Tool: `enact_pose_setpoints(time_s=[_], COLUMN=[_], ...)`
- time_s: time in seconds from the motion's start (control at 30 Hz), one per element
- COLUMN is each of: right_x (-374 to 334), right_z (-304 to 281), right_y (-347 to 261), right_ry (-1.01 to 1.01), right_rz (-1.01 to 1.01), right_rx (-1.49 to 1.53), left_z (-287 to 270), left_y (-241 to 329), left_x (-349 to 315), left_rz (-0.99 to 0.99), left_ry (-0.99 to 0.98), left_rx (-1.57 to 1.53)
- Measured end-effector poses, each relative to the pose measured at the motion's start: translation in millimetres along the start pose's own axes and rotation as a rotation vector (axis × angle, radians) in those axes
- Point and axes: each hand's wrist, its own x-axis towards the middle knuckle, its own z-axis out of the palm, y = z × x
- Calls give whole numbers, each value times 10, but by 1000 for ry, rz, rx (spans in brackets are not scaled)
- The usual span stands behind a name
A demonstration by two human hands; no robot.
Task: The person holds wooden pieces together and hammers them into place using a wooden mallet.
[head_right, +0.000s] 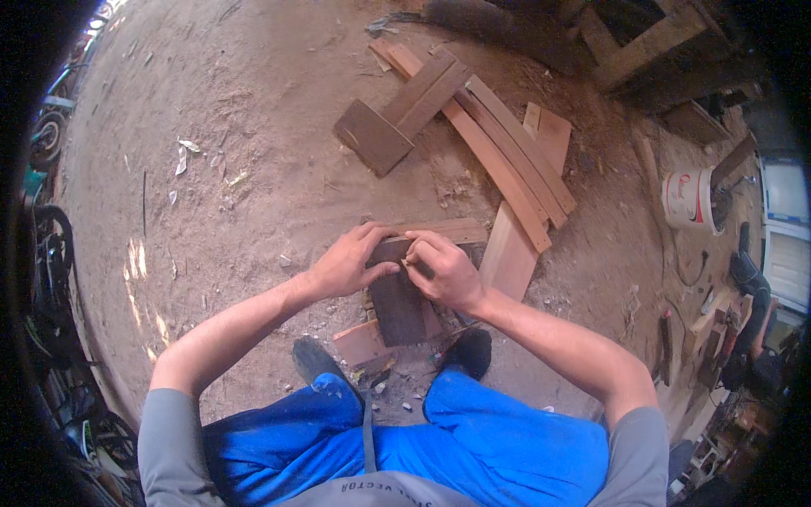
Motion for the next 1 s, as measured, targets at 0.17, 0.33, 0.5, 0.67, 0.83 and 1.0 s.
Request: enact_pose_setpoints(time_s=[0.17,0.33,0.5,0.67,0.83,1.0], right_x=[39,71,30,31,61,50], right_z=[-28,-72,-135,-193,-242,-224], right_y=[31,61,57,68,90,100], right_ry=[9,-72,-38,-88,-207,-121], right_rz=[-42,-120,-291,-354,-376,-360], right_rx=[6,-66,-295,-396,-424,-399], left_z=[-14,-19,16,28,-5,-1], left_y=[50,144,161,175,210,236], left_x=[0,52,164,156,153,144], left_rz=[33,6,66,107,112,35], left_ry=[26,53,85,116,119,123], left_rx=[-3,45,-41,-106,-117,-121])
